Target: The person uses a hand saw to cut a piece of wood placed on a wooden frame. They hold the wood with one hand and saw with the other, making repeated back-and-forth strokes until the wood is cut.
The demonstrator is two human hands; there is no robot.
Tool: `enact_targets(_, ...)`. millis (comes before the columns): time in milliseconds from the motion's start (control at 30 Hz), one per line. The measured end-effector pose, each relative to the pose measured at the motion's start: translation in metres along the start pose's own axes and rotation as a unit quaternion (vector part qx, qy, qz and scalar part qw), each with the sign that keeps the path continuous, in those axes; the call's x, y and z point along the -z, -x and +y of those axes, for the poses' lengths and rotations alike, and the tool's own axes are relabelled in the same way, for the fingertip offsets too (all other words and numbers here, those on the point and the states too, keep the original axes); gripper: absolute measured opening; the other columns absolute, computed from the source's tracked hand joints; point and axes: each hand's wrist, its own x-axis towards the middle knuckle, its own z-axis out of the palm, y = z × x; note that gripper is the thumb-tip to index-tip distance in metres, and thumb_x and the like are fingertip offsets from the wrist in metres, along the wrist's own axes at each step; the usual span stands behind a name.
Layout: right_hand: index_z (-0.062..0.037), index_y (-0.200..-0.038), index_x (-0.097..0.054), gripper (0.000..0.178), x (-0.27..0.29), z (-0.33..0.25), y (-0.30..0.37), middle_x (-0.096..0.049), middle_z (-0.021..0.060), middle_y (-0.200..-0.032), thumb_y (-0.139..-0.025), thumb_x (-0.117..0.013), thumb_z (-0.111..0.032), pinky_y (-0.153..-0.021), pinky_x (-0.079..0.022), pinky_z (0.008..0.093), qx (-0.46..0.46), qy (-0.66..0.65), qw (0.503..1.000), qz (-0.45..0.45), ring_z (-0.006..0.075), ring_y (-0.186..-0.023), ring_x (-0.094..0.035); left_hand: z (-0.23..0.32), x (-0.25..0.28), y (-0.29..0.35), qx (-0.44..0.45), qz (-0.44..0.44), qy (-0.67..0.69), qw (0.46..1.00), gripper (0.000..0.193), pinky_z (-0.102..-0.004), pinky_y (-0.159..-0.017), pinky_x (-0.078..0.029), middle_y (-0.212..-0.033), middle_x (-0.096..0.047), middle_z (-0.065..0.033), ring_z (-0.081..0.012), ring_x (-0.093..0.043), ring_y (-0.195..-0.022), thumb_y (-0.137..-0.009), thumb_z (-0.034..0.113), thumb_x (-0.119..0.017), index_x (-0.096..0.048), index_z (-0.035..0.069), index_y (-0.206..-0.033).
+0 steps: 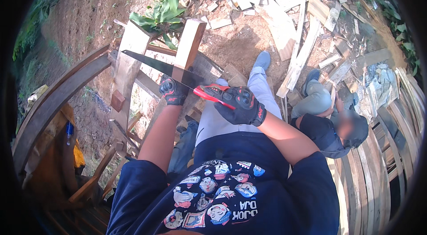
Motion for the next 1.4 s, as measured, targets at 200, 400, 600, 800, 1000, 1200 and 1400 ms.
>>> enact_targets(200, -0.0127, -0.148, -0.07, 0.051, 0.025, 0.002, 0.04, -0.076, 0.0114, -0.139, -0.097, -0.071, -0.014, -0.087, -0.063, 0.041, 0.154, 0.235, 0.959, 0.04, 0.0289, -0.103, -0.078, 0.023, 0.031, -0.005, 0.033, -0.035, 0.014, 0.999, 0.038, -0.0526, -0.083, -0.06, -0.1, -0.079, -0.0164, -0.041, -0.075, -0.096, -0.085, 0.047, -0.082, -0.084, 0.011, -0.099)
enact_targets(400, -0.0136, -0.153, -0.066, 0.055, -0.026, -0.024, -0.058, -0.075, 0.0133, -0.138, -0.099, -0.07, -0.02, -0.088, -0.063, 0.0417, 0.037, -0.004, 0.998, 0.052, 0.0324, -0.106, -0.078, -0.015, -0.012, 0.008, -0.028, -0.04, -0.078, 0.996, 0.038, -0.0525, -0.085, -0.059, -0.103, -0.08, -0.0153, -0.0403, -0.075, -0.099, -0.085, 0.048, -0.082, -0.085, 0.013, -0.1)
enact_targets(600, -0.0145, -0.149, -0.07, 0.053, -0.021, -0.014, -0.017, -0.079, 0.0125, -0.129, -0.096, -0.075, -0.017, -0.083, -0.062, 0.0431, 0.026, 0.015, 0.996, 0.079, 0.0307, -0.096, -0.078, -0.01, -0.006, 0.003, 0.011, -0.071, -0.017, 0.997, 0.039, -0.0536, -0.091, -0.058, -0.102, -0.079, -0.0168, -0.0413, -0.073, -0.106, -0.084, 0.049, -0.083, -0.085, 0.014, -0.101)
enact_targets(800, -0.0129, -0.138, -0.077, 0.044, 0.032, -0.023, 0.037, -0.079, 0.0134, -0.128, -0.094, -0.078, -0.013, -0.079, -0.061, 0.0434, 0.062, 0.109, 0.991, 0.039, 0.031, -0.093, -0.078, 0.014, 0.02, -0.004, 0.013, -0.041, 0.005, 0.999, 0.045, -0.0525, -0.084, -0.06, -0.101, -0.083, -0.013, -0.0375, -0.079, -0.095, -0.091, 0.059, -0.08, -0.087, 0.017, -0.106)
enact_targets(1000, -0.0067, -0.134, -0.075, 0.041, -0.036, -0.012, -0.055, -0.079, 0.0197, -0.124, -0.094, -0.077, -0.014, -0.077, -0.063, 0.0447, 0.106, 0.042, 0.991, 0.072, 0.0349, -0.094, -0.079, 0.022, 0.041, -0.007, 0.065, -0.15, 0.0, 0.987, 0.042, -0.0526, -0.093, -0.057, -0.11, -0.078, -0.0178, -0.0411, -0.072, -0.109, -0.083, 0.049, -0.085, -0.084, 0.013, -0.104)
enact_targets(1200, -0.0109, -0.142, -0.073, 0.044, -0.029, -0.007, -0.039, -0.077, 0.0146, -0.134, -0.098, -0.074, -0.017, -0.089, -0.064, 0.0418, 0.003, -0.019, 0.999, 0.042, 0.0303, -0.105, -0.078, -0.001, 0.009, 0.001, 0.014, -0.036, -0.013, 0.999, 0.042, -0.0545, -0.09, -0.058, -0.105, -0.078, -0.0194, -0.043, -0.073, -0.103, -0.079, 0.048, -0.088, -0.083, 0.012, -0.101)
enact_targets(1400, -0.0102, -0.136, -0.074, 0.04, 0.034, -0.008, 0.049, -0.077, 0.0123, -0.134, -0.097, -0.077, -0.011, -0.097, -0.065, 0.0408, 0.147, 0.231, 0.962, 0.001, 0.0262, -0.112, -0.078, 0.014, 0.024, -0.004, -0.012, -0.007, 0.025, 1.0, 0.048, -0.0497, -0.082, -0.06, -0.102, -0.083, -0.0105, -0.0364, -0.079, -0.094, -0.092, 0.06, -0.077, -0.086, 0.015, -0.107)
